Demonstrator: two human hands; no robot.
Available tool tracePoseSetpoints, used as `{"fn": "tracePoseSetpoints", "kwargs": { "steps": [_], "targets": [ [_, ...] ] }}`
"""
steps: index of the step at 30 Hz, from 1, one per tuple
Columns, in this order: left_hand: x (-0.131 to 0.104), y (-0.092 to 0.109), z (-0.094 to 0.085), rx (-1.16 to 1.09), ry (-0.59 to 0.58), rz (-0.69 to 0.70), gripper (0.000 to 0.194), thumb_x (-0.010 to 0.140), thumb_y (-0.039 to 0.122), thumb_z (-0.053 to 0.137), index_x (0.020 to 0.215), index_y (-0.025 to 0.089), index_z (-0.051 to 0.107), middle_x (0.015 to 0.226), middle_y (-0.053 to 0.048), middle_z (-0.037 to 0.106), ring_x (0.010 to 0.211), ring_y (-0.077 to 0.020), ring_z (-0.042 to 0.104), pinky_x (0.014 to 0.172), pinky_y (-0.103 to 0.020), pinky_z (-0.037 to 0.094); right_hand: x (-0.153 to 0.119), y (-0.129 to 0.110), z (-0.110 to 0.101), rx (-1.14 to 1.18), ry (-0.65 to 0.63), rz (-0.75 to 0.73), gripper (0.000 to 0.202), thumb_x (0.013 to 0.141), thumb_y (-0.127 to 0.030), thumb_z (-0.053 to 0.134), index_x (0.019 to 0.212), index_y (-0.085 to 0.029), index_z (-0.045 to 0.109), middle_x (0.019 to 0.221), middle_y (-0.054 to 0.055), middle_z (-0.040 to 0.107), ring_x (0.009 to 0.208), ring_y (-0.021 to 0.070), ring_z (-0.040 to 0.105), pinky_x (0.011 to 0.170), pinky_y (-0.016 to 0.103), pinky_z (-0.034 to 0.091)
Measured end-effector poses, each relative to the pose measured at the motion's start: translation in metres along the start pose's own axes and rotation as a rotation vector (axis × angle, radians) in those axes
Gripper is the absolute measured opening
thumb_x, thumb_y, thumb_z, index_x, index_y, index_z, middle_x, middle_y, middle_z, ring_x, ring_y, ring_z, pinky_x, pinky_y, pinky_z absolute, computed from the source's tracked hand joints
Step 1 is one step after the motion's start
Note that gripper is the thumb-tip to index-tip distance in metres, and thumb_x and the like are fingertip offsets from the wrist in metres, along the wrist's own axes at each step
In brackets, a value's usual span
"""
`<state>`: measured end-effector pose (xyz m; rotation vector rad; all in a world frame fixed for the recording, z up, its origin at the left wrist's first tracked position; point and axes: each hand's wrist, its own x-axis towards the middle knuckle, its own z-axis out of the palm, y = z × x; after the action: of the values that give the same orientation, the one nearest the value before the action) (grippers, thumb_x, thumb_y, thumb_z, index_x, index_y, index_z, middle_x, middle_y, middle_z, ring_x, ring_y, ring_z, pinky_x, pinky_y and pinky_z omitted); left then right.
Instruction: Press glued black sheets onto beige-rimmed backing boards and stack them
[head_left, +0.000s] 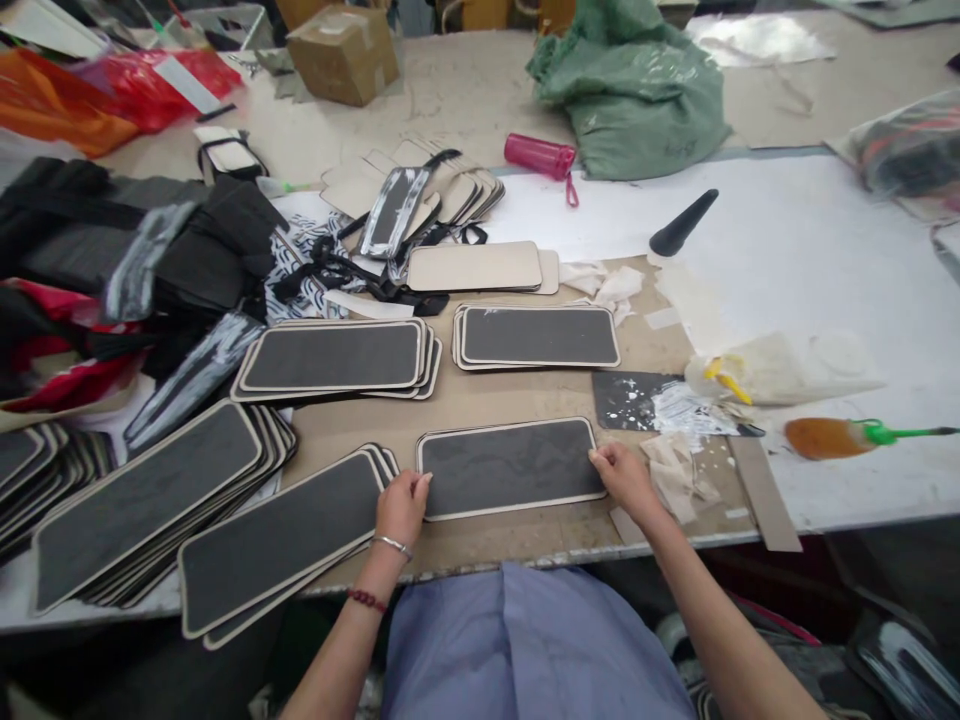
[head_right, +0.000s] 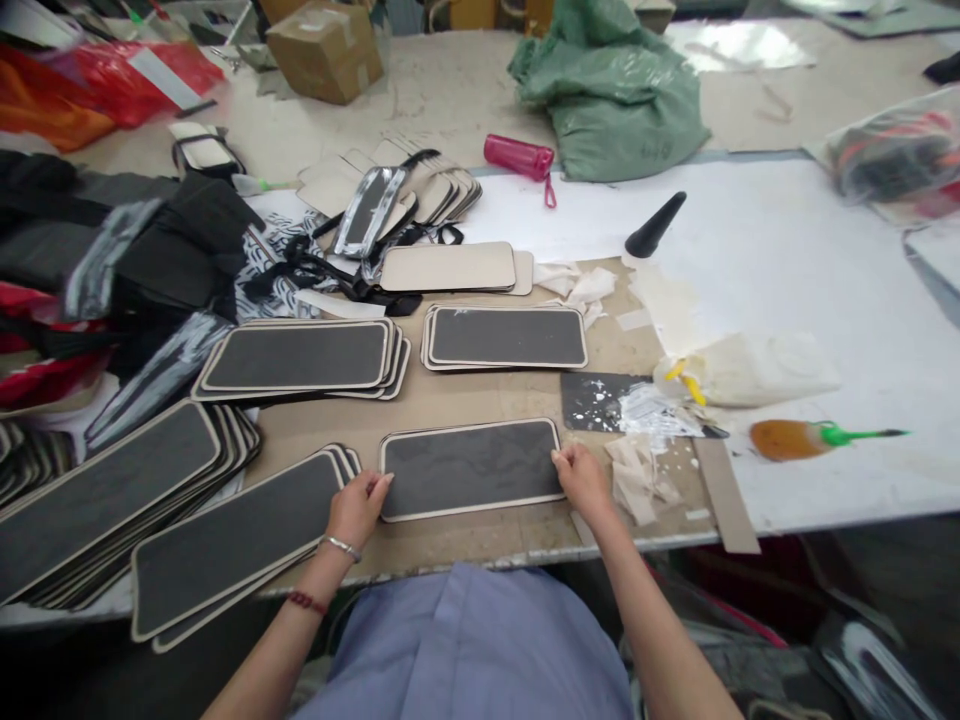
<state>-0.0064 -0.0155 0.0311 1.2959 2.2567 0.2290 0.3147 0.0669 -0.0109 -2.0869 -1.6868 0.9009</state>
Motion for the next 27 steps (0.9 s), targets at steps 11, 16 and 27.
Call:
{"fn": "tracePoseSetpoints", "kwargs": {
  "steps": [11, 16, 27],
  "targets": [
    [0.002, 0.000, -0.001, 0.028, -0.021, -0.050, 0.023, 0.084, 0.024, 0.051, 0.061, 0.018, 0.051, 0.058, 0.001, 0.056, 0.061, -0.0138, 0.055, 0.060, -0.023, 0.036, 0.003, -0.003, -0.004, -0.068, -0.056, 0.000, 0.029, 0.064, -0.050, 0.042, 0.055, -0.022, 0.044, 0.049, 0.002, 0.053, 0.050, 0.0180, 0.050, 0.052, 0.029, 0.033],
    [-0.004, 0.003, -0.002, 0.080, 0.057, -0.060, 0.012, 0.084, 0.027, 0.053, 0.082, 0.015, 0.056, 0.072, -0.004, 0.060, 0.070, -0.0177, 0.057, 0.067, -0.027, 0.042, 0.004, -0.002, -0.003, -0.070, -0.066, 0.013, 0.030, 0.063, -0.051, 0.041, 0.055, -0.023, 0.045, 0.048, 0.002, 0.052, 0.050, 0.0186, 0.050, 0.051, 0.030, 0.032],
    [0.008, -0.004, 0.037, 0.222, 0.310, 0.707, 0.038, 0.087, 0.014, 0.039, 0.123, 0.013, 0.047, 0.137, -0.021, 0.036, 0.130, -0.0303, 0.029, 0.101, -0.048, 0.037, -0.005, -0.005, -0.001, -0.027, 0.013, -0.021, 0.026, 0.071, -0.044, 0.042, 0.058, -0.022, 0.044, 0.053, 0.001, 0.053, 0.053, 0.0167, 0.050, 0.055, 0.028, 0.034]
  ]
}}
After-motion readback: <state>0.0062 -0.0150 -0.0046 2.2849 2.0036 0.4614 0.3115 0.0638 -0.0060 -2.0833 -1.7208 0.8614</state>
